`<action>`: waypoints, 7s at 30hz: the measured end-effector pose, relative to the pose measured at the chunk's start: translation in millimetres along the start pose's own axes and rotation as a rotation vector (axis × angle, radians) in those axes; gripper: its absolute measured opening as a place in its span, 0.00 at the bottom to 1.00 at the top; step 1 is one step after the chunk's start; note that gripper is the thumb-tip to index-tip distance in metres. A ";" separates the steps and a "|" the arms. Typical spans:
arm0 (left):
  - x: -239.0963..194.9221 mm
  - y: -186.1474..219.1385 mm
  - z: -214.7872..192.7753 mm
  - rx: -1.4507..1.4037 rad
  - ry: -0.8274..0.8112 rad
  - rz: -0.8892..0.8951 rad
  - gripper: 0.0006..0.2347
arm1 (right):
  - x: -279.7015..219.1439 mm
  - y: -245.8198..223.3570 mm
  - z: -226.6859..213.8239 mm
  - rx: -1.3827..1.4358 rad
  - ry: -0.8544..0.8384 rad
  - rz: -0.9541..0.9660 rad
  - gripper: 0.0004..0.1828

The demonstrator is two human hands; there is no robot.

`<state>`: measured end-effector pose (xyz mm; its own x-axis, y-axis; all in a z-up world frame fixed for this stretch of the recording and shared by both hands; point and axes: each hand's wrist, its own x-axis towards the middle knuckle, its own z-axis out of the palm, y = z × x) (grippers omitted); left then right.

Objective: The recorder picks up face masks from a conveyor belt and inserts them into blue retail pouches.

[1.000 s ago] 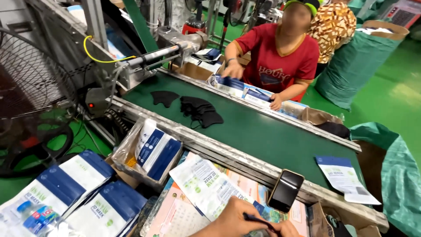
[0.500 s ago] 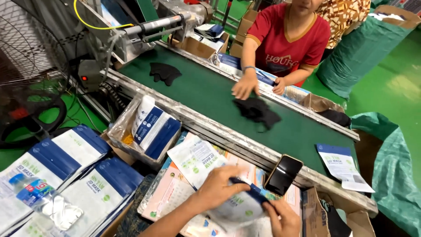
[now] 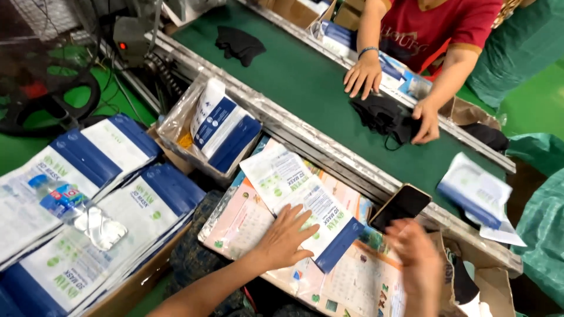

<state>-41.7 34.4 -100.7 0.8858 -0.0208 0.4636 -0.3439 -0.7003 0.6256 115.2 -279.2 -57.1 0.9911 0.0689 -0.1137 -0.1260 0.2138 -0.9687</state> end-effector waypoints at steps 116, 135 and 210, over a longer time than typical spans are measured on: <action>260.3 -129.5 -153.1 0.541 0.235 -0.005 0.51 | -38.8 116.2 121.0 -0.900 -0.007 -0.477 0.14; 156.3 -14.9 -41.0 -0.569 -0.069 0.029 0.21 | -1.4 -15.2 91.3 -0.215 -0.209 -0.612 0.43; 59.9 -45.1 39.2 0.365 -0.168 0.071 0.09 | -114.7 89.8 63.3 -0.103 0.000 -0.176 0.28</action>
<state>39.0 36.8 -125.7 0.9129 -0.1729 0.3699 -0.2992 -0.8997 0.3178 -12.5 -206.2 -117.0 0.9974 0.0396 0.0598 0.0546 0.1222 -0.9910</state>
